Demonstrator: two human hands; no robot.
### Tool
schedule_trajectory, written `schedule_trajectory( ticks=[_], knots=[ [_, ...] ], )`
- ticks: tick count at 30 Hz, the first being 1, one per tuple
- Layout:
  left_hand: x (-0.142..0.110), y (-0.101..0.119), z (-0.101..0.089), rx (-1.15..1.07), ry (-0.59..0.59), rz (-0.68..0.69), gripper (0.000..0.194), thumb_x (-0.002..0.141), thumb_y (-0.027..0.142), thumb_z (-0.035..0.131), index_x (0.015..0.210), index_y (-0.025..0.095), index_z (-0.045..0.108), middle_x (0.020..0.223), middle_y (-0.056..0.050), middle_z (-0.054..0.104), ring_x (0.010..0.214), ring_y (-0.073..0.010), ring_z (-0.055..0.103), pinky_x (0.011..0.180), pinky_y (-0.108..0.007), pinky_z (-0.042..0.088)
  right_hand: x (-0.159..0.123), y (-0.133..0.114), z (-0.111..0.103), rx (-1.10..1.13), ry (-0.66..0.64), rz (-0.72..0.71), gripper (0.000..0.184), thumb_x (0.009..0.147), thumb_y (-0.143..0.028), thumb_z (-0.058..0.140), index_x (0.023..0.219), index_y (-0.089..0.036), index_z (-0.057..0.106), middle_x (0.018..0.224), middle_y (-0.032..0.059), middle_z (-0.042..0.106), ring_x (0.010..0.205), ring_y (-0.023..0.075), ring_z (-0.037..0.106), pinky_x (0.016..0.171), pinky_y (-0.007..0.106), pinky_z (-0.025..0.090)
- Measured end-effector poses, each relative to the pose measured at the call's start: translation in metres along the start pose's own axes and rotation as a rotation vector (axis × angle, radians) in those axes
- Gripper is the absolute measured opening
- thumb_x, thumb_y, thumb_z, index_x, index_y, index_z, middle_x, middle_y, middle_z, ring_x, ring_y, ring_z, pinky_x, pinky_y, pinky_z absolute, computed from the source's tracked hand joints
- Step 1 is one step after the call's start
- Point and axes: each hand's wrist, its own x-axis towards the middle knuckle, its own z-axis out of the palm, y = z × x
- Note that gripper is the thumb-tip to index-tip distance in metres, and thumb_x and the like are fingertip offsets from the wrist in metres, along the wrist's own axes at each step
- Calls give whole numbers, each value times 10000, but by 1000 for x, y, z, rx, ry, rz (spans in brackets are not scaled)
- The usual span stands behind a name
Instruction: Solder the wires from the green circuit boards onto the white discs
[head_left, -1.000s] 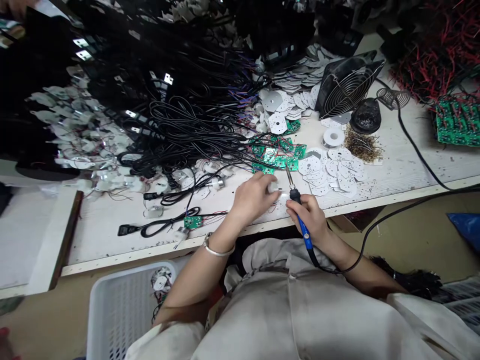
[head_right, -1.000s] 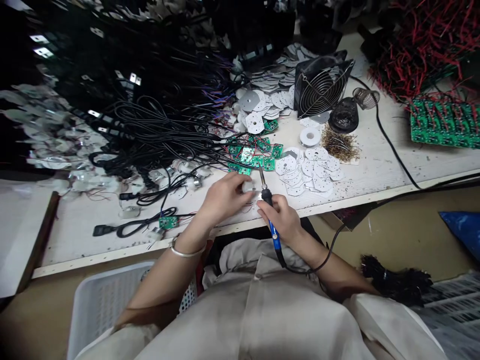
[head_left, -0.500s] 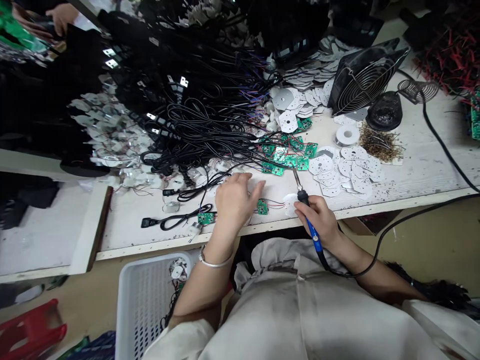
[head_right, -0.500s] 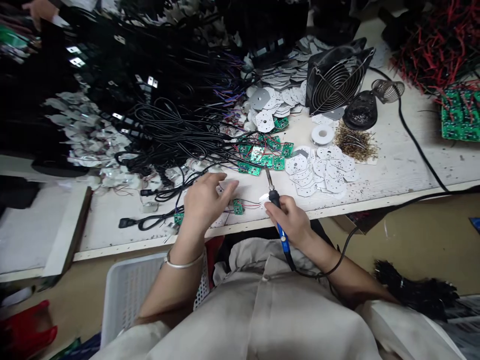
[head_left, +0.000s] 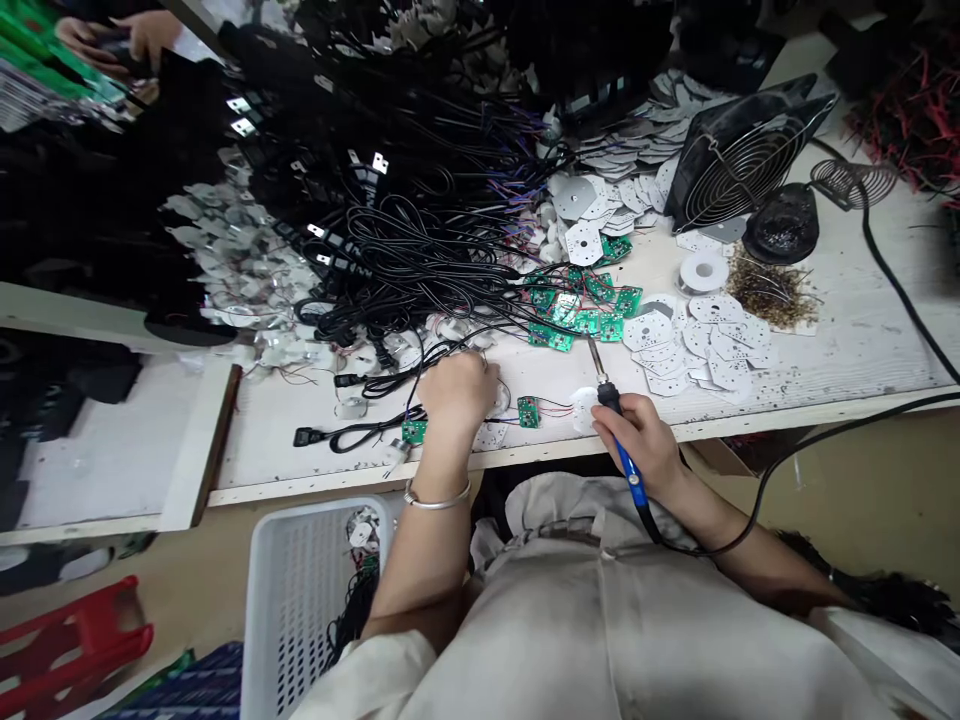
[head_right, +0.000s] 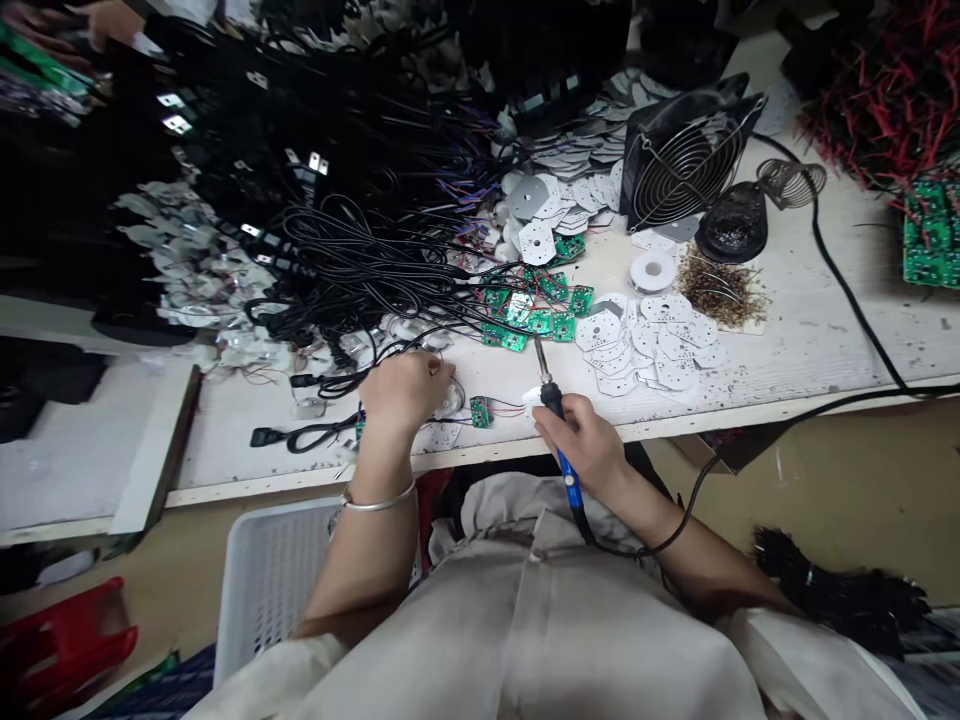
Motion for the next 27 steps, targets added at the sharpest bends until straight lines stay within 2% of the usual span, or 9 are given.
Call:
schedule_trajectory(
  ticks=[4, 7, 10, 17, 20, 22, 24, 27],
  knots=[
    [4, 2, 4, -35, 36, 25, 372, 876, 279, 443, 1051, 173, 753, 1092, -191, 733, 1057, -382, 678, 844, -447, 523, 1, -2, -1, -18, -3, 4, 251, 966, -290, 484, 1087, -250, 700, 950, 76, 666, 616, 110, 600, 531, 209, 442],
    [6, -1, 9, -19, 47, 64, 348, 864, 288, 456, 1010, 171, 750, 1048, -178, 743, 1016, -366, 688, 810, -413, 515, 2, -3, -1, -48, 11, -22, 277, 984, -299, 447, 1077, -244, 702, 951, 72, 672, 587, 95, 578, 533, 203, 429],
    [7, -7, 13, -41, 65, 146, 300, 854, 302, 473, 943, 186, 736, 987, -137, 752, 963, -309, 694, 780, -351, 494, 2, -2, -1, -32, 37, -44, 273, 987, -294, 450, 1079, -246, 703, 957, 67, 667, 577, 88, 564, 554, 206, 432],
    [-4, -21, 4, -345, 276, 315, 245, 868, 292, 456, 864, 177, 672, 805, -62, 714, 753, -179, 646, 720, -264, 459, 4, -2, -2, -43, 105, -98, 237, 976, -263, 484, 1064, -249, 703, 919, 57, 654, 558, 80, 558, 541, 200, 429],
    [-7, -20, -1, -280, 305, 223, 293, 896, 315, 437, 898, 177, 696, 890, -93, 730, 833, -217, 663, 750, -298, 473, 4, -3, -2, -20, 75, -66, 245, 975, -272, 476, 1055, -249, 706, 920, 63, 655, 561, 84, 560, 538, 201, 432],
    [-4, -15, -1, -145, 209, 129, 325, 901, 346, 447, 924, 184, 728, 952, -131, 741, 905, -277, 679, 763, -342, 486, 3, -3, -2, -18, 39, -42, 255, 976, -284, 469, 1054, -250, 708, 924, 67, 659, 573, 88, 566, 544, 199, 439],
    [1, -6, 0, -39, 104, 93, 336, 895, 341, 460, 953, 183, 751, 994, -166, 742, 952, -325, 687, 773, -376, 501, 3, -3, -2, -31, 22, -27, 257, 973, -288, 471, 1061, -249, 710, 926, 70, 666, 583, 93, 570, 547, 198, 442],
    [9, 7, 3, 26, 88, 94, 361, 892, 244, 425, 1001, 143, 754, 1041, -210, 731, 984, -342, 693, 799, -400, 520, 3, -2, -1, -39, 34, -28, 255, 972, -284, 474, 1070, -246, 707, 925, 70, 672, 572, 93, 563, 535, 199, 432]
  ],
)
